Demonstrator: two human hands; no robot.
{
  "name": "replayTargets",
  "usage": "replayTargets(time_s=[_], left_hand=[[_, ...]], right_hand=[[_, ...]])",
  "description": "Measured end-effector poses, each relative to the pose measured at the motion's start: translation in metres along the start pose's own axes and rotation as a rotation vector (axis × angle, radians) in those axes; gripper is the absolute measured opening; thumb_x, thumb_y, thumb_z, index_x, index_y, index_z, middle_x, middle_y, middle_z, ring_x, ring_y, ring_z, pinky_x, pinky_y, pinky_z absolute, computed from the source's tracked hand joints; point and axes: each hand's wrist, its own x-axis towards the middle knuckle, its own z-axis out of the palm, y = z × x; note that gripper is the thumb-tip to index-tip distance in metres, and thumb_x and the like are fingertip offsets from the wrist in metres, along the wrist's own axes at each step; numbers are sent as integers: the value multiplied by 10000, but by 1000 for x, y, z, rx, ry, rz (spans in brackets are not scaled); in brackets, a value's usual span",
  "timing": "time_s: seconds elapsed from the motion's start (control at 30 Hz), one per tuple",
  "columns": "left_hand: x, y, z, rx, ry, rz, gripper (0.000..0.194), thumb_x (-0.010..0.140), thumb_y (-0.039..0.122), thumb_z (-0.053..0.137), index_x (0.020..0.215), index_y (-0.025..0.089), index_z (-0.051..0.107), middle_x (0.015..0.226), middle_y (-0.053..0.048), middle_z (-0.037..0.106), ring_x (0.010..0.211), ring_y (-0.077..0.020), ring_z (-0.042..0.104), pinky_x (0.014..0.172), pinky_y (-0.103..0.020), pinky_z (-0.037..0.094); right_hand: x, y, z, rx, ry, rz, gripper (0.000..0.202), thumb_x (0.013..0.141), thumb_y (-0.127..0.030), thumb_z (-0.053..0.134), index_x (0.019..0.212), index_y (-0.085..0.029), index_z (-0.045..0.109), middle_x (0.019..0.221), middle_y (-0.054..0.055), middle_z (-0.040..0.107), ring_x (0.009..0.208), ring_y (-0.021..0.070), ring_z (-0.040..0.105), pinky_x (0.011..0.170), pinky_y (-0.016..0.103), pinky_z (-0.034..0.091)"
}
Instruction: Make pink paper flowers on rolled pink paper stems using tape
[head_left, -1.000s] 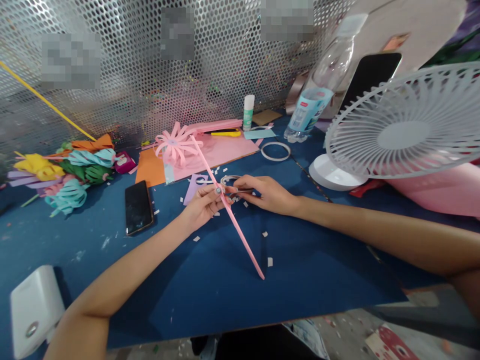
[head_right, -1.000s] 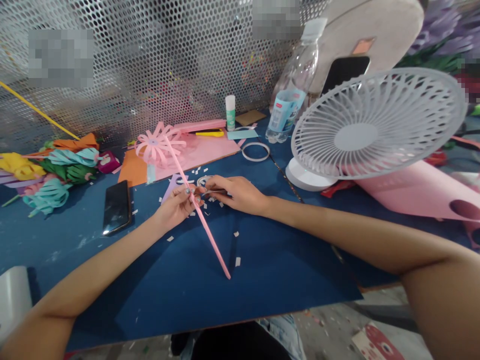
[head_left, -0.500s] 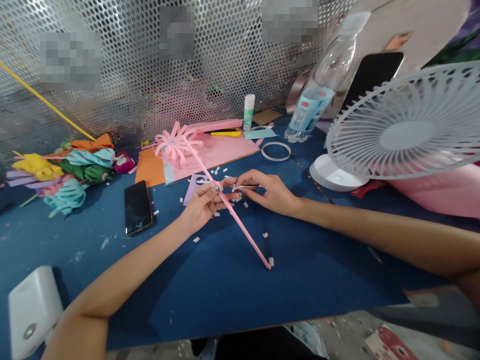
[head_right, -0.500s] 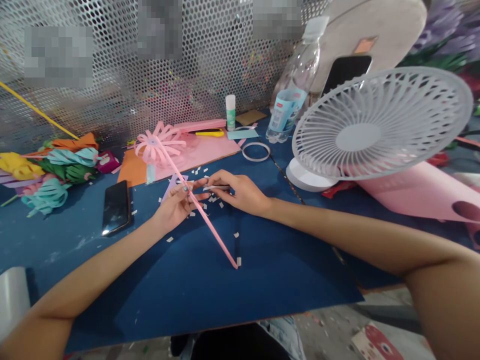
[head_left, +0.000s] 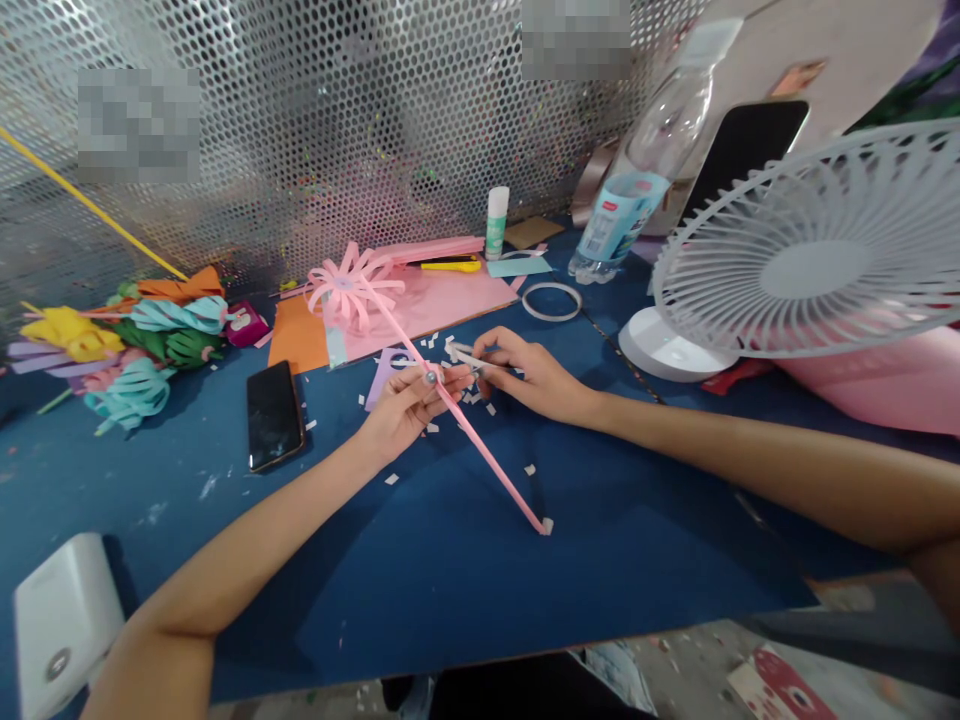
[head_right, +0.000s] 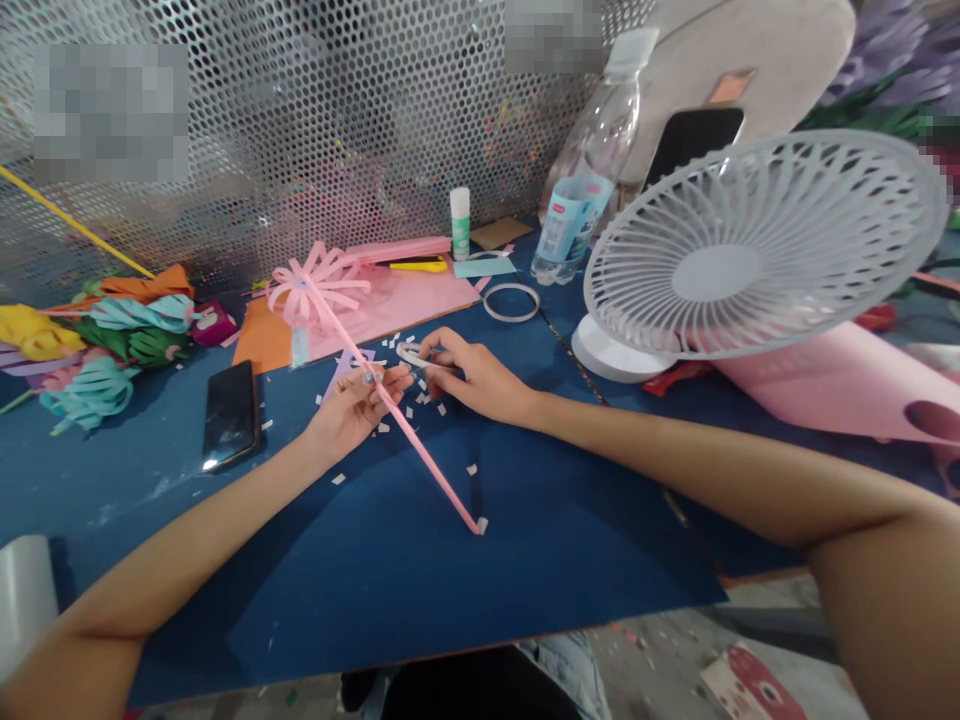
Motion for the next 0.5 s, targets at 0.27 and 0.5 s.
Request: replayTargets(time_s=[0.27,0.5], left_hand=[[-5,-2,7,49,17,80,227,675,310,850,769,152,718,864,-61,769,901,-224,739,755,-241,603],[-6,-3,14,69,95,136,205,695,310,822,817,165,744,921,-72,769,880,-237,741,774,-300,610]], right_hand=[[6,8,-2,-22,-59,-8,251,977,-295,390,750,-192,420,620,-48,477,548,83,450,571,220,357],[5,10,-2,-133,-98,-80,226,984,-286,352,787,-194,415,644,-43,412,573,92,407,567,218,327]])
